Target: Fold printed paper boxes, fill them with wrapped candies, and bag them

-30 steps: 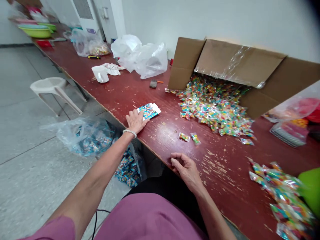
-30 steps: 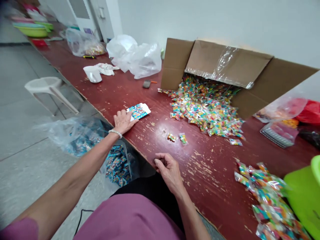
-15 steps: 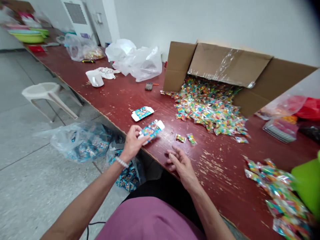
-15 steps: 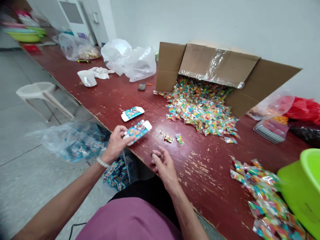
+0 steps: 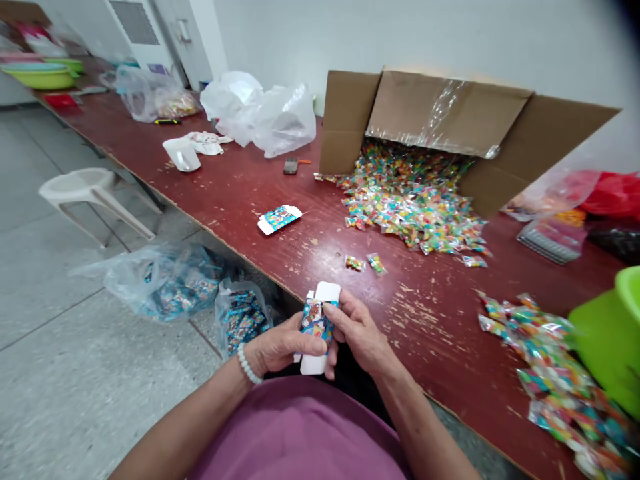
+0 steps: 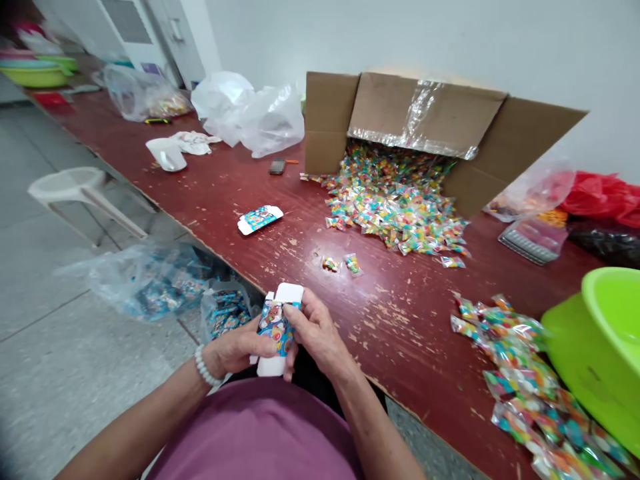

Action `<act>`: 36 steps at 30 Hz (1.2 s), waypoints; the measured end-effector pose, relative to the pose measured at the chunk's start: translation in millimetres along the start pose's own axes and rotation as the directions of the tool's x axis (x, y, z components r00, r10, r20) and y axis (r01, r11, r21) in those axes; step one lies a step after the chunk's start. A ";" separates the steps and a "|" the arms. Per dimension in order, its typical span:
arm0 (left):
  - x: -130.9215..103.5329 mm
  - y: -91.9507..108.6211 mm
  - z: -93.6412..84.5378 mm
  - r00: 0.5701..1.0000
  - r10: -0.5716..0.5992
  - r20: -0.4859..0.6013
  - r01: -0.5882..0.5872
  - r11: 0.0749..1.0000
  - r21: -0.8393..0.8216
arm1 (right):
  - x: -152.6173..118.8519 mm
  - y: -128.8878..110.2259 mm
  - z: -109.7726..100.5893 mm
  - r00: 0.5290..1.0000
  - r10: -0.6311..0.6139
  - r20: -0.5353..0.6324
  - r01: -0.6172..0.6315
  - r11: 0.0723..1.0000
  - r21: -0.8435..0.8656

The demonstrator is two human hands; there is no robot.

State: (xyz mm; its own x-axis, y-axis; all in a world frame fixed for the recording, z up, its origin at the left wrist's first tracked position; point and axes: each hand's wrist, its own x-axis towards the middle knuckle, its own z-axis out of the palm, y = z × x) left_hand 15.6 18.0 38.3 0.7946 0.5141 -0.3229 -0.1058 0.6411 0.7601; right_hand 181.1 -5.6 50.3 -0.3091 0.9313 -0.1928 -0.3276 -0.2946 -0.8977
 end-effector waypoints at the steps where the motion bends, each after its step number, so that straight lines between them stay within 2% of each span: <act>1: 1.9 -1.8 1.9 0.999 0.040 -0.036 -0.039 0.998 0.040 | -1.6 -0.9 1.0 1.000 0.001 0.012 -0.001 1.000 0.011; 3: 4.9 -3.5 5.8 0.986 0.115 -0.125 -0.097 0.985 0.142 | -3.0 -1.6 1.9 1.000 -0.019 0.010 0.019 1.000 0.016; 7: 7.5 -3.6 11.9 0.946 0.174 -0.273 -0.109 0.965 0.239 | -1.4 0.8 3.6 0.999 -0.043 -0.012 0.043 0.999 0.021; 9: 8.1 -5.4 13.3 0.934 0.170 -0.314 -0.092 0.964 0.249 | 0.2 3.8 5.6 0.998 -0.055 -0.035 0.054 0.998 -0.013; 12: 9.8 -9.8 12.3 0.913 0.170 -0.371 -0.081 0.967 0.243 | 2.6 9.5 6.4 0.988 -0.083 -0.133 0.066 0.990 -0.124; 15: 10.0 -11.3 8.5 0.901 0.200 -0.386 -0.084 0.952 0.295 | 4.2 13.5 -0.6 0.962 -0.169 -0.215 0.113 0.961 -0.252; 17: 7.9 -10.5 6.5 0.893 0.231 -0.386 -0.114 0.946 0.302 | 4.6 14.1 -8.3 0.949 -0.224 -0.220 0.147 0.936 -0.320; 19: 4.6 -9.5 7.1 0.863 0.286 -0.416 -0.177 0.943 0.280 | 5.0 13.9 -14.9 0.953 -0.227 -0.200 0.147 0.925 -0.349; 21: 1.6 -9.1 10.7 0.816 0.341 -0.466 -0.243 0.935 0.257 | 6.0 14.4 -17.0 0.962 -0.194 -0.194 0.122 0.936 -0.330; 23: 0.3 -9.4 16.1 0.782 0.375 -0.498 -0.300 0.927 0.227 | 7.7 16.6 -14.2 0.954 -0.180 -0.241 0.118 0.961 -0.249; 26: 1.5 -9.9 22.8 0.752 0.414 -0.513 -0.363 0.910 0.202 | 10.4 22.3 -6.6 0.905 -0.211 -0.369 0.180 0.977 -0.117; 28: 2.8 -10.2 24.5 0.754 0.421 -0.505 -0.377 0.906 0.194 | 11.4 25.6 -4.1 0.887 -0.232 -0.399 0.208 0.973 -0.105; 33: 3.0 -10.0 21.5 0.803 0.372 -0.465 -0.342 0.927 0.152 | 10.6 23.7 -11.8 0.910 -0.230 -0.345 0.196 0.972 -0.131; 36: 2.6 -9.1 17.9 0.817 0.353 -0.455 -0.307 0.935 0.175 | 11.3 17.6 -17.1 0.928 -0.164 -0.335 0.123 0.983 -0.140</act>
State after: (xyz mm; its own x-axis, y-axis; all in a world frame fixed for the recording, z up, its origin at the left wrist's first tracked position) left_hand 29.3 3.3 40.7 0.3396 0.9061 -0.2521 -0.2383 0.3422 0.9089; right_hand 187.1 3.4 25.6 0.0656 0.9842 -0.1647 -0.2352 -0.1451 -0.9610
